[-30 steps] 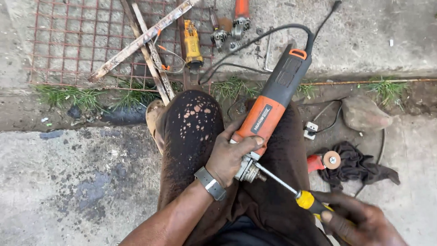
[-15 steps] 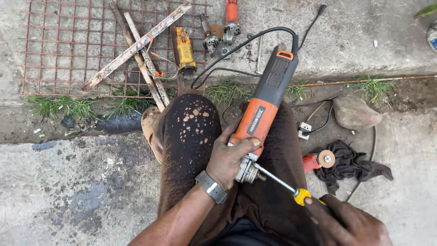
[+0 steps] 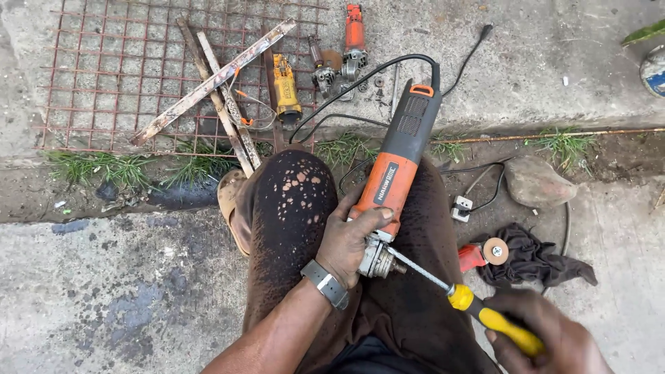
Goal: The person assembles an angle grinder by attaching the gear housing and tightening the screws with a screwdriver. They handle the orange power tool, metal housing, and screws while sitting on the ground.
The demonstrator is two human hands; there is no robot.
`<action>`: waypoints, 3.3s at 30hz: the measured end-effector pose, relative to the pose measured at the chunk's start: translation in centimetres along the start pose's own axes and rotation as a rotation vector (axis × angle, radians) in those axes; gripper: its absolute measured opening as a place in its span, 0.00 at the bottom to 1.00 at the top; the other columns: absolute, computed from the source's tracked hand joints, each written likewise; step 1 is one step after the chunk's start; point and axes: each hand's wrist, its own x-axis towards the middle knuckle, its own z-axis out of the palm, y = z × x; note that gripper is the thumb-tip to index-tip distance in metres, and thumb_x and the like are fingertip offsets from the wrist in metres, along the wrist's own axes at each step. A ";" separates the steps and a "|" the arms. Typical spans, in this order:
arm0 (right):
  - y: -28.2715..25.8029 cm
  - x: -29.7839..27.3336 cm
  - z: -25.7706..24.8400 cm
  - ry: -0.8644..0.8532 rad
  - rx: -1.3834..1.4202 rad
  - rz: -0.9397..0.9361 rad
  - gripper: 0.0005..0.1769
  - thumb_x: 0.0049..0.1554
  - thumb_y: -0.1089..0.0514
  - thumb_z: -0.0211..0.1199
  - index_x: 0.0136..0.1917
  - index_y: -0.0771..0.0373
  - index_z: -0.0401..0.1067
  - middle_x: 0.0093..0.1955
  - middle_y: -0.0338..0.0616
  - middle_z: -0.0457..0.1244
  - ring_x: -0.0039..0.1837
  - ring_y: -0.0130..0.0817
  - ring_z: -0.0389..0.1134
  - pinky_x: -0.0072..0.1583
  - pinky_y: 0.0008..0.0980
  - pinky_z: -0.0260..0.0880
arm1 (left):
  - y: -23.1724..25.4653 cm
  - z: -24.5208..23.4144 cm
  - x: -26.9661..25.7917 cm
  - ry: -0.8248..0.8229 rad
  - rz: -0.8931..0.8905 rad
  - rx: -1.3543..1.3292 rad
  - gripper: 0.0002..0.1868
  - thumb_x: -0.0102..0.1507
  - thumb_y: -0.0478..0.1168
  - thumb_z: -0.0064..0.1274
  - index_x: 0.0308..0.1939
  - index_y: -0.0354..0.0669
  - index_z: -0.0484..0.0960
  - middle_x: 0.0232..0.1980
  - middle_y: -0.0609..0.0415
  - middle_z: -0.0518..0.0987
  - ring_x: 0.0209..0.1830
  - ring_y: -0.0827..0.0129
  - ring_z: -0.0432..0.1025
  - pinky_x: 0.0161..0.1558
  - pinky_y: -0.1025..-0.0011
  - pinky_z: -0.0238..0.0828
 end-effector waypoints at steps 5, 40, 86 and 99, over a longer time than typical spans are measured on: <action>2.6 -1.5 1.7 0.130 -0.621 -0.390 0.22 0.48 0.48 0.69 0.58 0.36 0.78 0.55 0.37 0.71 0.43 0.25 0.75 0.45 0.30 0.79 | -0.1 -0.3 -0.1 -0.001 -0.007 0.011 0.43 0.53 0.34 0.61 0.74 0.38 0.70 0.49 0.46 0.82 0.40 0.66 0.78 0.42 0.73 0.76; 3.6 2.5 -2.6 -0.427 0.478 0.585 0.19 0.56 0.66 0.71 0.57 0.65 0.96 0.34 0.58 0.76 0.31 0.44 0.68 0.34 0.41 0.70 | -2.6 -2.8 -3.6 -0.299 -0.056 -0.349 0.23 0.62 0.34 0.51 0.61 0.34 0.69 0.36 0.44 0.78 0.26 0.64 0.74 0.23 0.69 0.75; -2.9 2.2 9.6 -0.030 0.696 -0.008 0.15 0.49 0.65 0.74 0.51 0.64 0.77 0.39 0.39 0.73 0.38 0.24 0.71 0.42 0.26 0.76 | -4.8 -0.4 -6.9 0.139 -0.065 -0.243 0.22 0.66 0.48 0.52 0.59 0.37 0.79 0.41 0.48 0.83 0.35 0.69 0.74 0.41 0.71 0.73; -5.1 2.9 8.2 -0.108 0.650 0.306 0.09 0.51 0.69 0.73 0.44 0.64 0.74 0.28 0.43 0.67 0.28 0.31 0.66 0.32 0.32 0.70 | -5.1 0.0 -7.0 0.168 -0.038 -0.154 0.24 0.65 0.49 0.52 0.61 0.40 0.78 0.42 0.53 0.77 0.38 0.71 0.70 0.44 0.69 0.69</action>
